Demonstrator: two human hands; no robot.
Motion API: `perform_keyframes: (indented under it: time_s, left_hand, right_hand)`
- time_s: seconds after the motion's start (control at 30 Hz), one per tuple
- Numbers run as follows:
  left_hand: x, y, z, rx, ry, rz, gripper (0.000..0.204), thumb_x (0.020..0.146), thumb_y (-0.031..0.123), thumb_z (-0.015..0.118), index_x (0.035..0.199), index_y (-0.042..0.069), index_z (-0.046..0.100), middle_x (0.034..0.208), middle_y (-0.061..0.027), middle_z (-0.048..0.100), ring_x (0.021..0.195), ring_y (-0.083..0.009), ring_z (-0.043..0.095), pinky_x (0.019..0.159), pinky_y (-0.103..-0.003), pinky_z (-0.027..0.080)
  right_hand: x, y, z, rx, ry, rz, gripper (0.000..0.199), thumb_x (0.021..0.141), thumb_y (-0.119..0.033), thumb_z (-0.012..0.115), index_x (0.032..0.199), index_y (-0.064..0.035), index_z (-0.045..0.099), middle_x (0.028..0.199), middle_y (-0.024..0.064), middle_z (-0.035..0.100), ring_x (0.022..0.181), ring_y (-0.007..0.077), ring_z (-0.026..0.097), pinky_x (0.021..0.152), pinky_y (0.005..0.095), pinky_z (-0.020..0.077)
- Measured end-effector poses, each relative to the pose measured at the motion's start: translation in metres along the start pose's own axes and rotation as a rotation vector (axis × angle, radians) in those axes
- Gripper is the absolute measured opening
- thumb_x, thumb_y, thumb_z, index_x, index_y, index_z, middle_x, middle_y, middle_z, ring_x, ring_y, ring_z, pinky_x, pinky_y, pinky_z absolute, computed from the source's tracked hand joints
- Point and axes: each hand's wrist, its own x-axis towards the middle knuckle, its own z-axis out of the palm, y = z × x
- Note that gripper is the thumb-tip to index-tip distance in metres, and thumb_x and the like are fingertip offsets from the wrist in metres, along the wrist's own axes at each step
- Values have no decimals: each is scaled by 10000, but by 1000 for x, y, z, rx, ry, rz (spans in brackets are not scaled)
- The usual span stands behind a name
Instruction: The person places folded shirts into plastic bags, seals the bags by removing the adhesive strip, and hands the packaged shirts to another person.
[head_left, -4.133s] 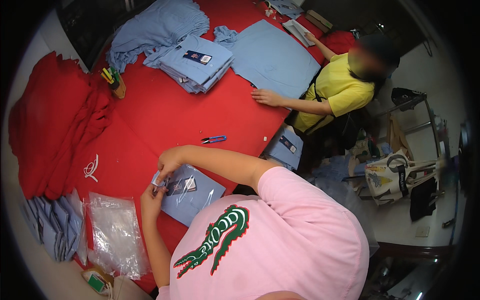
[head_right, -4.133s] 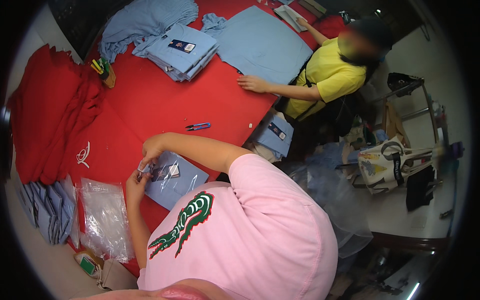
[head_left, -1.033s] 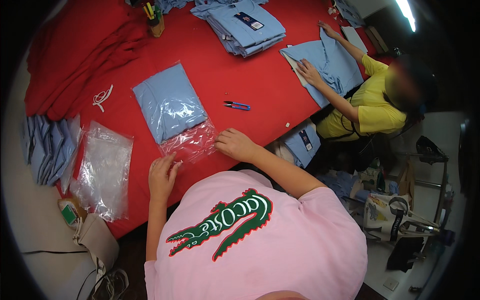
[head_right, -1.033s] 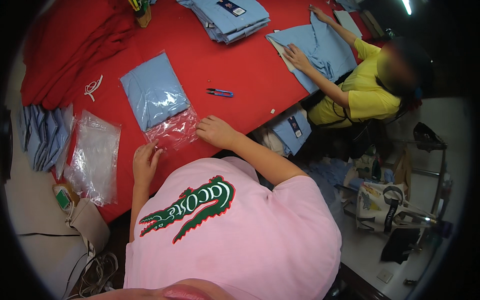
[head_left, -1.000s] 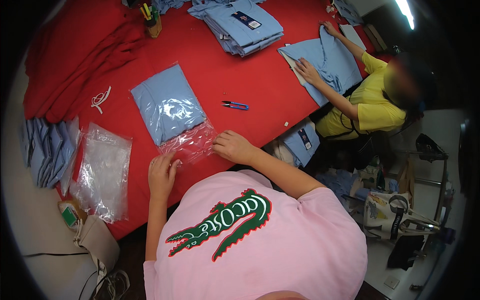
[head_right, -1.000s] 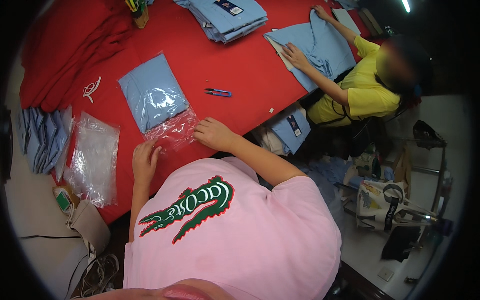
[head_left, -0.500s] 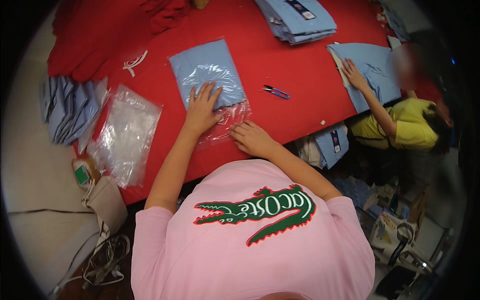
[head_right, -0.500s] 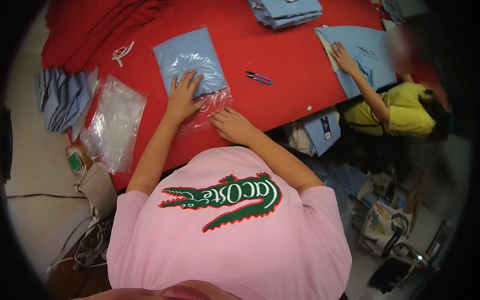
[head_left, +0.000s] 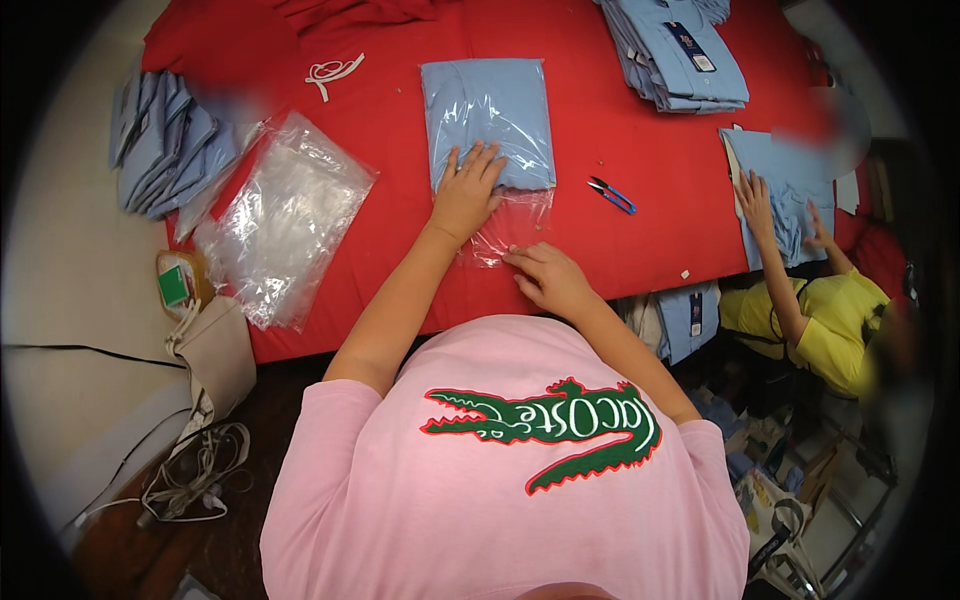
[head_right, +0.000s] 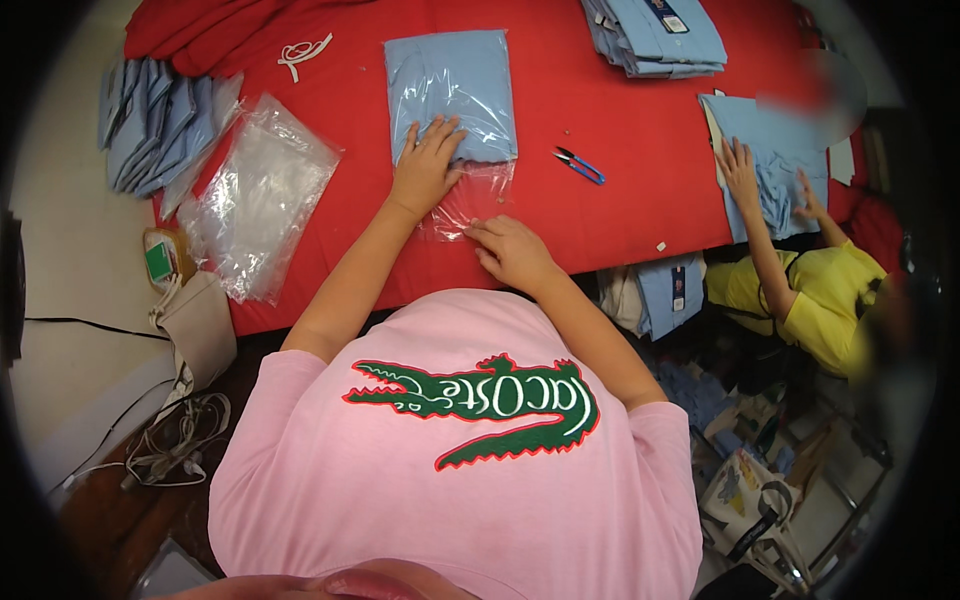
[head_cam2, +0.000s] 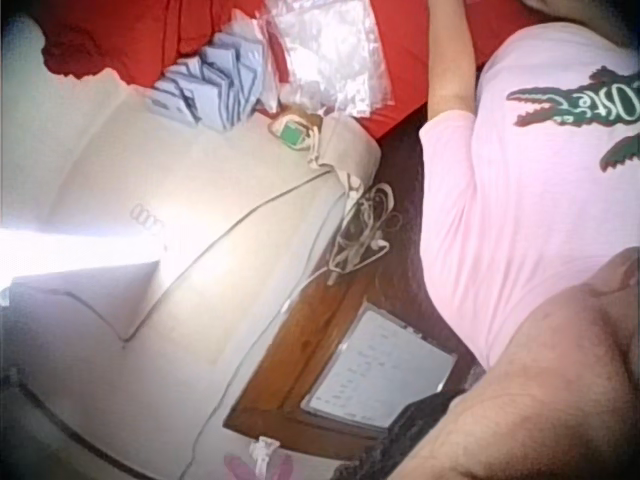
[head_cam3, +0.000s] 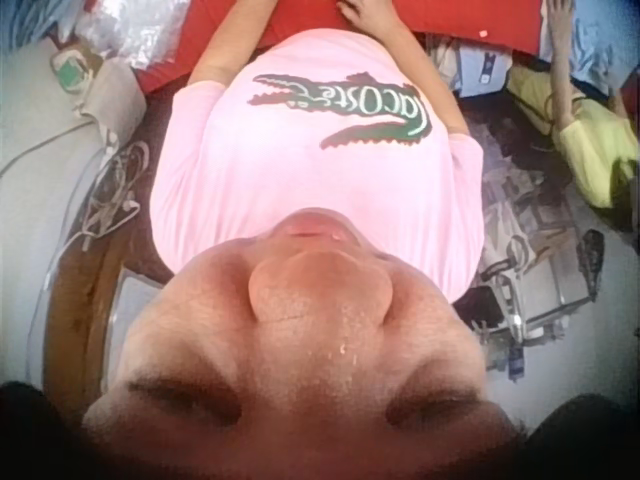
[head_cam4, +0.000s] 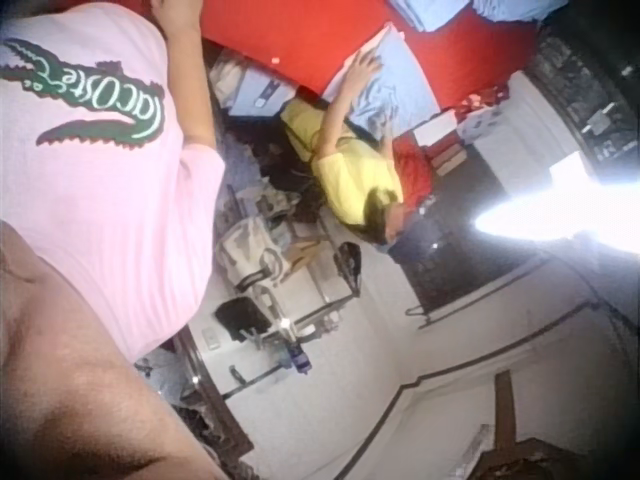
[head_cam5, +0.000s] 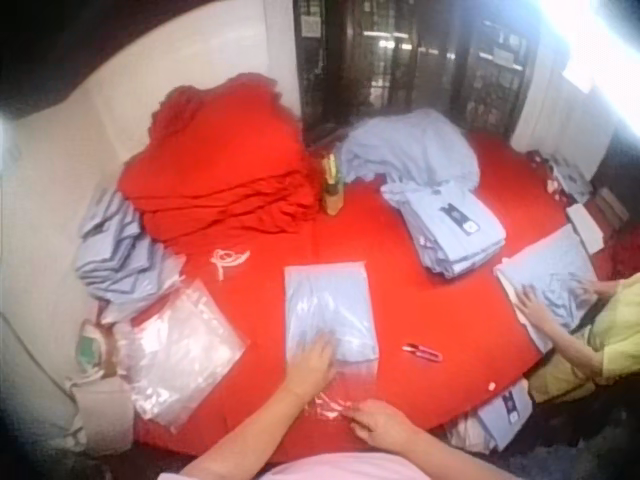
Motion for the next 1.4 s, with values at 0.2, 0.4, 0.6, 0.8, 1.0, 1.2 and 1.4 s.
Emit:
perform_keyframes:
  time_s: [0.2,0.4,0.6,0.8,1.0,1.2,1.4]
  left_hand:
    - [-50,10,-20,105,-11,-11,494,976,197,663,1455,90,612,1613,-139,507,1500,-296,475,1245,-593,310]
    - [-24,27,-58,55,147,2,360,981,168,671,1325,69,709,1496,-116,628,1452,-287,532,1225,-560,352]
    - [-24,60,-80,-30,29,163,305,995,209,688,1254,58,745,1396,-105,686,1351,-267,612,1202,-525,385]
    - [-34,46,-89,-276,-37,-31,271,1014,225,678,1214,68,771,1378,-105,701,1323,-282,632,1180,-495,418]
    - [22,-39,-75,-297,184,-374,372,1000,213,669,1318,22,697,1367,-204,672,1316,-393,606,1109,-511,472]
    - [52,-119,-29,-280,152,-928,508,927,220,736,1362,-26,646,1228,-246,690,1165,-401,662,1018,-484,532]
    - [32,-141,6,-467,267,-829,527,873,80,800,1368,-14,643,1070,-96,704,901,-172,666,829,-321,570]
  right_hand:
    - [1,-7,-13,496,251,443,374,961,-29,687,1334,-7,683,1126,177,748,901,265,766,831,330,608]
    - [43,-15,13,-62,95,-69,513,954,-54,620,1445,68,541,1498,286,516,1392,468,507,1165,501,450]
    - [160,36,47,-238,444,96,799,1032,-350,580,1633,81,278,1729,315,148,1619,466,136,1313,574,171]
    - [172,44,46,-558,91,-59,851,1008,-512,618,1685,-105,302,1770,203,168,1646,399,119,1321,583,126]
    - [161,35,36,-331,213,-51,970,941,-555,665,1676,-47,288,1753,227,213,1629,375,206,1293,617,162]
    - [163,26,33,-321,242,54,949,895,-451,769,1608,33,374,1713,220,298,1551,378,351,1215,549,316]
    - [186,51,29,-94,70,-159,876,914,-423,753,1548,83,422,1702,226,307,1490,386,399,1193,518,376]
